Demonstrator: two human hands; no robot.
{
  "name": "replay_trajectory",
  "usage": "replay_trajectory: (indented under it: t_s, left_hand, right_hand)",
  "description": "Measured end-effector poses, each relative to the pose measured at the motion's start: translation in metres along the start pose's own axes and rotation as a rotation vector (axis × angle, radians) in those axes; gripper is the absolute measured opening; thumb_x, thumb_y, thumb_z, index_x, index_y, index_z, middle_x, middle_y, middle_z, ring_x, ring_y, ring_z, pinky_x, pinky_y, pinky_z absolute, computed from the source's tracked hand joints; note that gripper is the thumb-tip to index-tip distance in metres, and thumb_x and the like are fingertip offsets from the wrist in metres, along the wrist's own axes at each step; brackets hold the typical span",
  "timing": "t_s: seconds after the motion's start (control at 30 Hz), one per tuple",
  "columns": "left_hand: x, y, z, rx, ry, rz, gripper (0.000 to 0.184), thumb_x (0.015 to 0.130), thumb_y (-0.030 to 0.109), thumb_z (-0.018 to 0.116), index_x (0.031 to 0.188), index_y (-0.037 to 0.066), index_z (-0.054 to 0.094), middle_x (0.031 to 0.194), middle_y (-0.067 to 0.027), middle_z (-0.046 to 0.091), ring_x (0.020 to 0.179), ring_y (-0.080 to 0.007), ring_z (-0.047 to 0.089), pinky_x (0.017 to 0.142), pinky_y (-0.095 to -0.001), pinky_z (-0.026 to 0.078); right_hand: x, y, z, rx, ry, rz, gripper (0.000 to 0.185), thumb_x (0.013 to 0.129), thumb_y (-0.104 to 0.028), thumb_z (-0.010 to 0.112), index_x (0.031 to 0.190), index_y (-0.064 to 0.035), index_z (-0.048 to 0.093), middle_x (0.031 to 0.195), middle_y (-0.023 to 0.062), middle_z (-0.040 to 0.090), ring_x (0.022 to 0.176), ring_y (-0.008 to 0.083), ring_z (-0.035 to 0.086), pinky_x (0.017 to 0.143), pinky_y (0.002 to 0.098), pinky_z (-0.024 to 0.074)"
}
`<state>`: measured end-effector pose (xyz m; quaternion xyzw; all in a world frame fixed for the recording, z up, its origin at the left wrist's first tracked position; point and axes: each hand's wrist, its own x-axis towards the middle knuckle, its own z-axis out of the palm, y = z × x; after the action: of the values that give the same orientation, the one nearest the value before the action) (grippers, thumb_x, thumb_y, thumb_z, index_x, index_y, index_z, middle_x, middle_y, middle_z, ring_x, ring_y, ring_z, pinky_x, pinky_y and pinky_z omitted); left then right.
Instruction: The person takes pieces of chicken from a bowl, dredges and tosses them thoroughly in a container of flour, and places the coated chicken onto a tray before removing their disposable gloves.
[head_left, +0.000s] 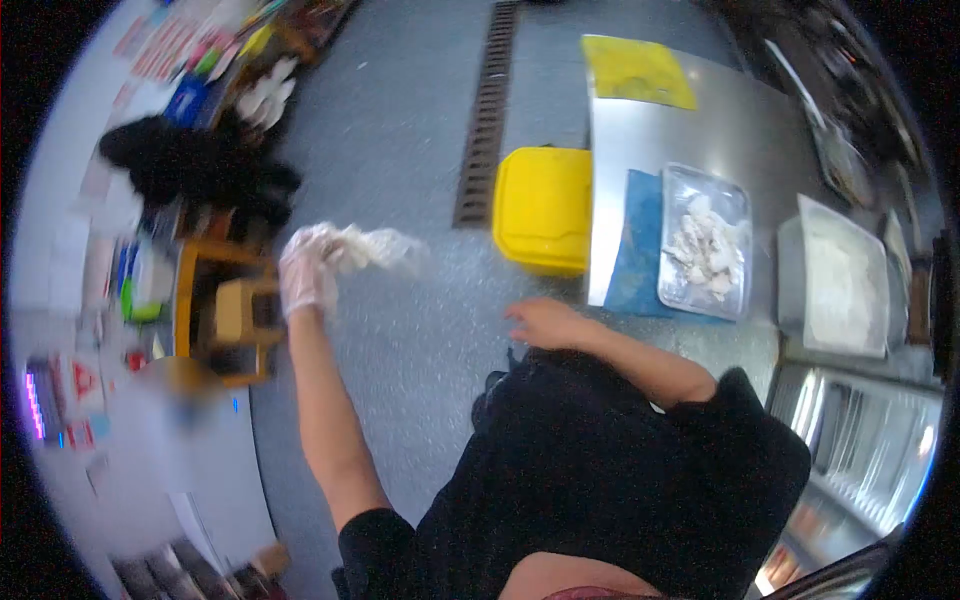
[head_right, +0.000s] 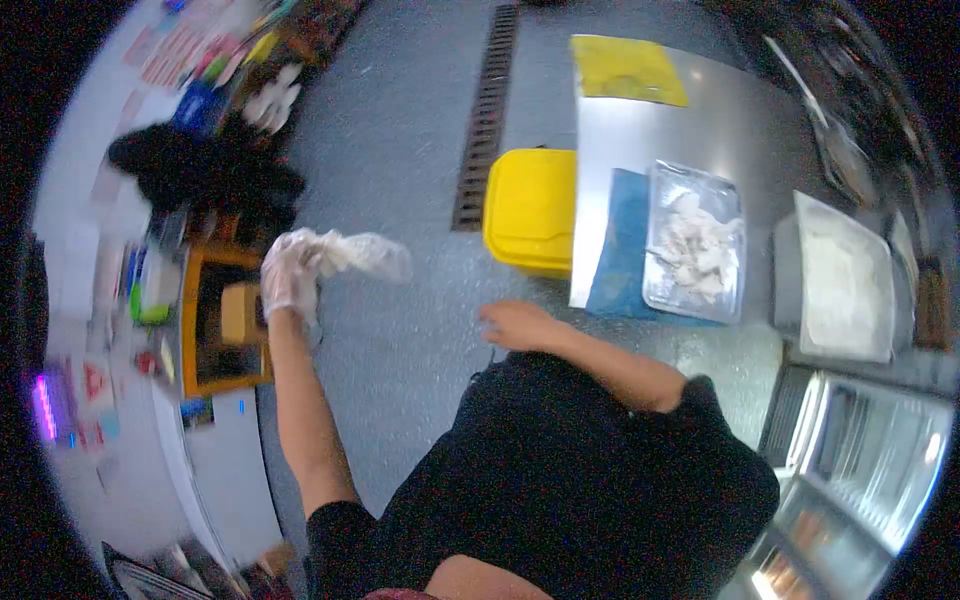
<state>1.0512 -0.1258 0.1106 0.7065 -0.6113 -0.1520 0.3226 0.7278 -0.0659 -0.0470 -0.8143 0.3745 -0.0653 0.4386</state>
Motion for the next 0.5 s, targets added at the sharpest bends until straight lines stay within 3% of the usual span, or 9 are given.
replay_trajectory:
  t_s: [0.03,0.17,0.23,0.3,0.37,0.5]
  left_hand:
    - [0.015,0.007,0.004,-0.498,-0.014,-0.242,0.012,0.078,0.007,0.052,0.088,0.002,0.058,0.086,-0.0083,0.059,0.082,-0.0164,0.058,0.073,-0.0277,0.048]
    - [0.097,-0.039,0.019,-0.355,-0.118,-0.049,0.013,0.079,0.013,0.053,0.086,0.003,0.057,0.086,-0.0075,0.059,0.082,-0.0153,0.057,0.07,-0.0264,0.047]
    - [0.131,-0.05,0.026,-0.881,-0.172,-0.328,0.018,0.076,0.012,0.058,0.091,0.003,0.057,0.087,-0.006,0.058,0.08,-0.018,0.055,0.073,-0.0288,0.044]
    - [0.161,-0.043,0.029,-0.798,-0.229,-0.28,0.017,0.077,0.012,0.056,0.091,0.002,0.056,0.086,-0.0055,0.057,0.079,-0.0162,0.055,0.07,-0.0277,0.044]
    - [0.194,-0.041,0.039,-0.669,-0.278,-0.248,0.014,0.08,0.013,0.054,0.09,0.004,0.055,0.085,-0.0049,0.056,0.077,-0.0145,0.055,0.065,-0.0262,0.045]
    - [0.277,-0.066,0.061,-0.81,-0.529,-0.053,0.016,0.082,0.016,0.051,0.091,0.003,0.055,0.084,-0.006,0.056,0.077,-0.0156,0.054,0.071,-0.0301,0.045]
  right_hand:
    - [0.016,-0.009,-0.005,-0.003,0.004,-0.004,0.035,0.079,-0.026,0.057,0.107,-0.0064,0.052,0.1,0.0195,0.057,0.097,0.0354,0.053,0.083,0.0439,0.0422]
    - [0.077,-0.019,-0.022,-0.016,0.024,0.056,0.037,0.079,-0.027,0.057,0.109,-0.0068,0.052,0.103,0.0204,0.057,0.099,0.0355,0.052,0.084,0.0441,0.0418]
    - [0.1,-0.008,-0.023,-0.009,0.092,0.115,0.037,0.079,-0.026,0.057,0.109,-0.0067,0.052,0.103,0.02,0.057,0.099,0.0351,0.053,0.084,0.0441,0.0416]
    - [0.12,0.0,-0.016,0.005,0.18,0.207,0.037,0.079,-0.026,0.057,0.109,-0.0066,0.052,0.103,0.0197,0.057,0.099,0.0348,0.053,0.084,0.0441,0.0414]
    - [0.129,0.01,-0.007,-0.046,0.266,0.47,0.038,0.078,-0.027,0.058,0.11,-0.0064,0.052,0.103,0.0188,0.057,0.099,0.0343,0.053,0.084,0.0436,0.0412]
    - [0.141,0.029,0.05,0.112,0.547,0.832,0.038,0.077,-0.03,0.058,0.106,-0.0064,0.055,0.103,0.0171,0.058,0.101,0.0335,0.052,0.085,0.0426,0.0414]
